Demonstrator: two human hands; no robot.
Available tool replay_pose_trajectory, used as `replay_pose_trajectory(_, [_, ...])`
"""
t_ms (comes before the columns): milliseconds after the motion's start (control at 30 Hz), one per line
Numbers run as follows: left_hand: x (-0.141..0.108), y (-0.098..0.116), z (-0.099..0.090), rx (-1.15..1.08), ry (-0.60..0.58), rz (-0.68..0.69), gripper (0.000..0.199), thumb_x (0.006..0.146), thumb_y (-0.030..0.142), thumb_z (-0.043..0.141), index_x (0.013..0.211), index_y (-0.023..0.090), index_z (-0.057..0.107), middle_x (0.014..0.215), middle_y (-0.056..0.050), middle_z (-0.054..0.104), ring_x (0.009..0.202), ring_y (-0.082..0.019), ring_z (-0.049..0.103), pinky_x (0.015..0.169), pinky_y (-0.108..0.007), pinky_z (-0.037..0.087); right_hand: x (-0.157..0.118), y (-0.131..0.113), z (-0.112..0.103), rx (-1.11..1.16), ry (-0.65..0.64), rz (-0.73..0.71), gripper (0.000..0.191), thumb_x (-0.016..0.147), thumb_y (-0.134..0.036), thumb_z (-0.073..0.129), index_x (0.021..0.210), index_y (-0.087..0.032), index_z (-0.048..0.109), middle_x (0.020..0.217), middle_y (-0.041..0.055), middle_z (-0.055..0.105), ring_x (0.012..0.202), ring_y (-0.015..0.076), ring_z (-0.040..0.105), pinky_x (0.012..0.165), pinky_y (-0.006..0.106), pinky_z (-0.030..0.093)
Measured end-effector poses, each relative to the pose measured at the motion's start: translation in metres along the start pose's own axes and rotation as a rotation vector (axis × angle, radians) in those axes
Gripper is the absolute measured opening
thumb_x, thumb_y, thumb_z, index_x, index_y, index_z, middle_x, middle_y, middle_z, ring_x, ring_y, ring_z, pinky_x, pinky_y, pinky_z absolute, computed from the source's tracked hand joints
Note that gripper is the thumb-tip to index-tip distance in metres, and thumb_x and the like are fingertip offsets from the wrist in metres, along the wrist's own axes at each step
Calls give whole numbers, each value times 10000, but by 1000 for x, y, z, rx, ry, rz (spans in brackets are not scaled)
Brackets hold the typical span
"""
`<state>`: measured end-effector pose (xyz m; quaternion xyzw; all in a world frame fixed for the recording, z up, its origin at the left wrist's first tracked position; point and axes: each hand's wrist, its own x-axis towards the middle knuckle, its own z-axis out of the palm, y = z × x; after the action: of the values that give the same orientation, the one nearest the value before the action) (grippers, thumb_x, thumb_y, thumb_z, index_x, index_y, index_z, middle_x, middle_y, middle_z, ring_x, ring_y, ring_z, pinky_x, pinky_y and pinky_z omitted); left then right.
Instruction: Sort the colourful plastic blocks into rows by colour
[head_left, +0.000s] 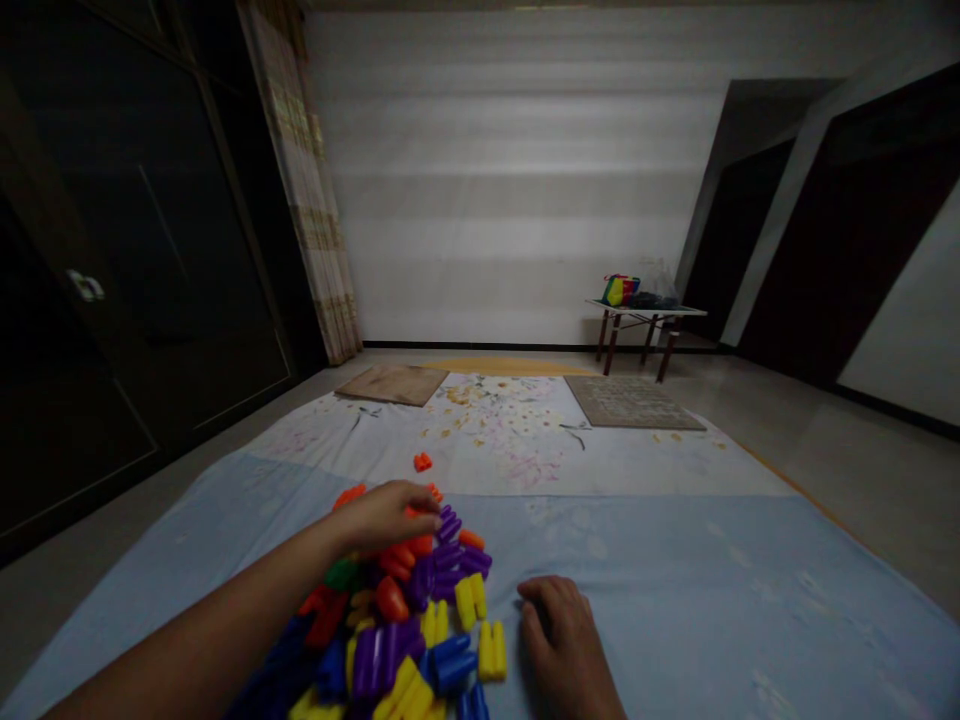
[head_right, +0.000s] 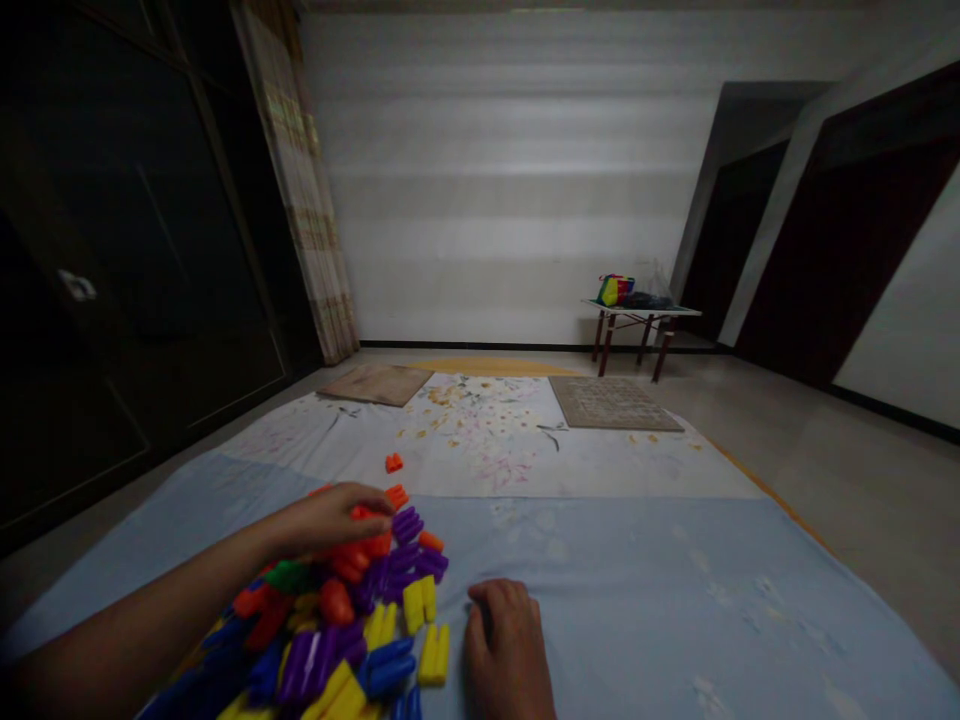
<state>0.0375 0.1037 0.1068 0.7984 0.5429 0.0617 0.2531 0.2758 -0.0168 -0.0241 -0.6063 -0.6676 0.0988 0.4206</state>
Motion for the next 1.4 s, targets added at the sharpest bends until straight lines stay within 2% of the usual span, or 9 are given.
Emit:
replay_pose_trajectory(100, [54, -4, 3, 59, 115, -92, 464, 693, 502, 485, 1047, 236, 625, 1097, -70, 646, 1077, -274, 526, 878, -369, 409, 1, 8, 4, -13, -5, -56, 187, 760, -172, 495, 855, -231, 646, 843, 37, 664, 820, 180, 610, 735, 287, 469])
replay_pose_trajectory(200, [95, -14, 14, 123, 182, -192, 536, 634, 485, 546, 1107, 236, 585, 1195, -133, 583, 1173, -347, 448, 916, -457, 366, 0, 15, 8, -21, -14, -91, 186, 760, -170, 500, 863, -233, 642, 845, 39, 666, 817, 181, 613, 722, 284, 474])
replay_pose_trajectory(367, [112, -26, 34, 199, 202, -288, 688, 588, 512, 585, 1179, 166, 524, 1306, -240, 445, 1153, -441, 433, 853, -550, 372, 0, 18, 10, -16, -39, -65, 188, 770, -164, 485, 872, -223, 632, 859, 47, 657, 836, 183, 600, 741, 294, 466])
replay_pose_trajectory(600, [66, 1, 54, 227, 55, -41, 571, 646, 536, 531, 1122, 222, 558, 1184, -120, 547, 1069, -290, 513, 876, -379, 410, 1, 3, 0, 11, -104, 9, 206, 793, -173, 449, 886, -207, 631, 893, 60, 645, 881, 196, 577, 785, 323, 440])
replay_pose_trajectory(800, [13, 32, 69, 259, -30, 68, 641, 590, 630, 550, 1091, 231, 587, 1113, -108, 555, 1043, -303, 509, 866, -387, 414, -1, -7, -6, 21, -66, 18, 209, 769, -157, 460, 863, -213, 639, 872, 44, 649, 879, 192, 570, 798, 313, 423])
replay_pose_trajectory(967, [-16, 43, 67, 335, -163, 158, 656, 529, 610, 625, 1098, 286, 581, 1074, -66, 579, 993, -288, 537, 853, -386, 419, -1, -2, -6, 32, -114, 27, 195, 775, -187, 457, 848, -208, 637, 863, 48, 643, 865, 197, 563, 793, 318, 410])
replay_pose_trajectory(1133, [-50, 40, 49, 375, -247, 231, 542, 601, 484, 619, 1101, 280, 570, 1007, -50, 616, 943, -254, 561, 808, -341, 434, -2, -4, -7, 24, -124, 45, 203, 788, -209, 445, 846, -197, 639, 869, 61, 641, 874, 203, 556, 801, 320, 394])
replay_pose_trajectory(1300, [-81, 20, 36, 433, -142, 288, 356, 665, 321, 579, 1019, 287, 599, 1001, -29, 622, 991, -227, 538, 896, -350, 383, -1, -4, -5, -8, -122, 35, 216, 788, -227, 446, 850, -191, 650, 881, 63, 648, 890, 204, 553, 821, 321, 374])
replay_pose_trajectory(1400, [-96, 5, 34, 407, -92, 268, 371, 668, 325, 593, 1036, 289, 606, 1069, -14, 624, 1064, -212, 513, 1023, -370, 272, 0, -4, -3, -29, -134, 51, 224, 782, -232, 451, 856, -189, 658, 889, 61, 651, 901, 203, 551, 830, 319, 363])
